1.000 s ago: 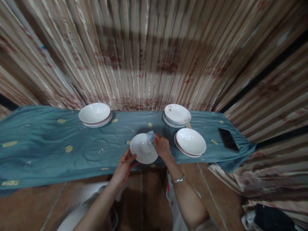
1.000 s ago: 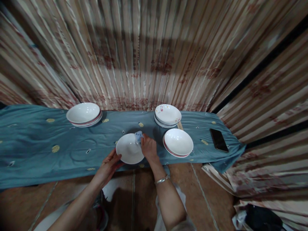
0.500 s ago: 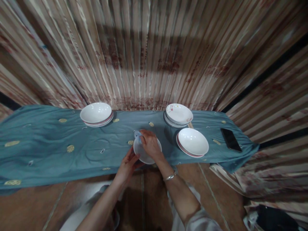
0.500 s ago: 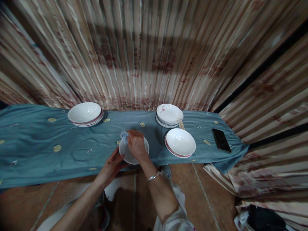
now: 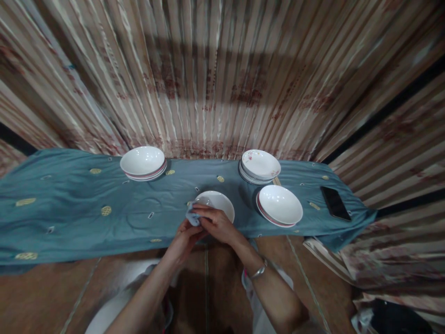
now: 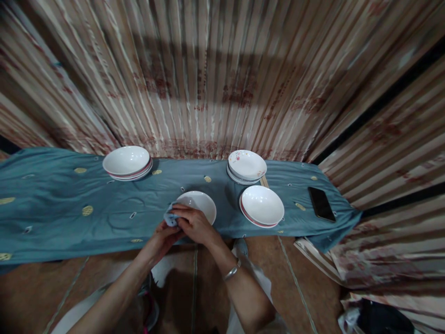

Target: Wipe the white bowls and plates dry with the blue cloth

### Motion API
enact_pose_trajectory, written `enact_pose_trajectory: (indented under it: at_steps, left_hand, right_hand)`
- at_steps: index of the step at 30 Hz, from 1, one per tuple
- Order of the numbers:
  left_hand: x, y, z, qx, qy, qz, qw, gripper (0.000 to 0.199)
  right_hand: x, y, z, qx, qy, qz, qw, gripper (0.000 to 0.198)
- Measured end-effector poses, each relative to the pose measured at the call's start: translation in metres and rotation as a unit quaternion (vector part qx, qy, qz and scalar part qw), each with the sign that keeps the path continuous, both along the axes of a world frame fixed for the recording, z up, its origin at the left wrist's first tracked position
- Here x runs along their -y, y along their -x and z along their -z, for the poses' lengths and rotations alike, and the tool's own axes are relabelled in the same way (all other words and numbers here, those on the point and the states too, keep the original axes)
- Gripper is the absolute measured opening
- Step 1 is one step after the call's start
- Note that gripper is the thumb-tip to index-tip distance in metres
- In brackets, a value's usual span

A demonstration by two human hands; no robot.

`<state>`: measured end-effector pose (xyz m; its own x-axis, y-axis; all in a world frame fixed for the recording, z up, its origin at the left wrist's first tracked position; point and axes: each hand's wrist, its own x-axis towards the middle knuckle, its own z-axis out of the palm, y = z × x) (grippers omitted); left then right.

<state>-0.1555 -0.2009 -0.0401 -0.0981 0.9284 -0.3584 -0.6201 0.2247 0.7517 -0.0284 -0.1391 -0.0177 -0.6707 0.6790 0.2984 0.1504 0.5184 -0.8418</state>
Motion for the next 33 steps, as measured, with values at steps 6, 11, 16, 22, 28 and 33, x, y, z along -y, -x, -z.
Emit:
enact_pose_trajectory:
  at_steps: [6, 11, 16, 22, 28, 33]
  left_hand:
    - [-0.002, 0.005, -0.009, 0.004, -0.007, 0.033, 0.999, 0.034]
    - [-0.005, 0.002, -0.011, -0.001, 0.001, 0.04, 0.999, 0.046]
    - [-0.006, 0.0, -0.003, -0.017, 0.021, 0.009, 1.0, 0.06]
    - [-0.008, -0.002, -0.004, -0.034, 0.016, -0.025, 0.999, 0.041]
    - [-0.009, -0.01, -0.019, -0.019, 0.025, -0.033, 0.999, 0.044]
    - [-0.011, -0.034, -0.038, -0.005, -0.002, 0.002, 1.0, 0.045]
  right_hand:
    - [0.011, -0.013, -0.006, 0.006, 0.033, -0.014, 0.999, 0.035]
    - [0.015, -0.033, -0.007, 0.042, 0.058, -0.018, 0.997, 0.033]
    - [0.017, -0.054, -0.013, 0.154, 0.018, 0.022, 0.988, 0.021]
    - [0.012, -0.084, -0.025, 0.184, -0.004, 0.127, 0.975, 0.022]
    - [0.009, -0.131, -0.036, 0.084, 0.036, 0.238, 0.967, 0.036]
    - [0.014, -0.163, -0.047, 0.05, 0.037, 0.277, 0.959, 0.036]
